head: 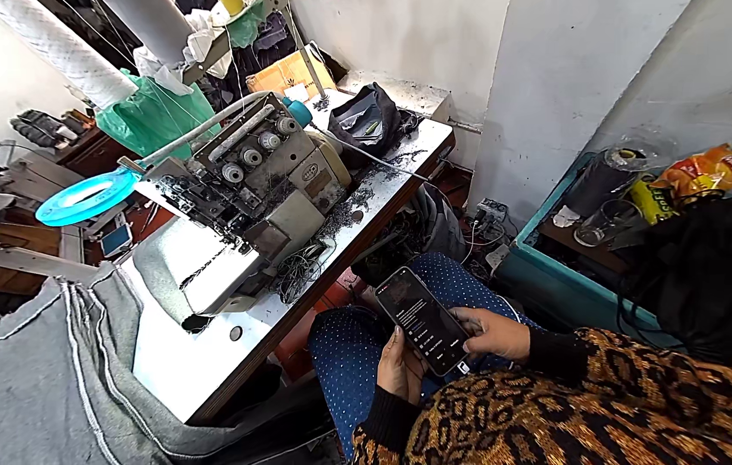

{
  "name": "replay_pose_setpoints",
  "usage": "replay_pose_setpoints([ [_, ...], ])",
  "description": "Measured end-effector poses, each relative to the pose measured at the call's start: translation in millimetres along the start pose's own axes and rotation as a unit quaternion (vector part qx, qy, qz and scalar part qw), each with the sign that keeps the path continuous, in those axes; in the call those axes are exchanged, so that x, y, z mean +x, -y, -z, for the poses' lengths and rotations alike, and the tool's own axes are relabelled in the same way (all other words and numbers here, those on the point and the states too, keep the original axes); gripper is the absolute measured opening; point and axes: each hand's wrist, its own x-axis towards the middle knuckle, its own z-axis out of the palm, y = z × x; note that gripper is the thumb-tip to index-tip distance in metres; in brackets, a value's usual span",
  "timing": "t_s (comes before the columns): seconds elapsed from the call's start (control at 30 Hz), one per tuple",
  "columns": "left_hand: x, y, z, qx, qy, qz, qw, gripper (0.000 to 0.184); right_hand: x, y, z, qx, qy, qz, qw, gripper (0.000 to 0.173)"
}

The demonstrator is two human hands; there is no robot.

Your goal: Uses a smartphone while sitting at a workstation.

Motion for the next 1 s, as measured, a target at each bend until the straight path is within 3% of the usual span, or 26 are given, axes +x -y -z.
replay_pose_setpoints([
  [0.43, 0, 0, 0, 0.003, 0.009, 0.0, 1.0, 0.043, -1, 2, 0, 0.013, 0.001, 0.0, 1.0, 0.057],
  [1.0, 1, 0, 3, 0.019, 0.04, 0.005, 0.999, 0.043, 16, 11, 3, -0.072, -0.079, 0.064, 0.992, 0.029],
])
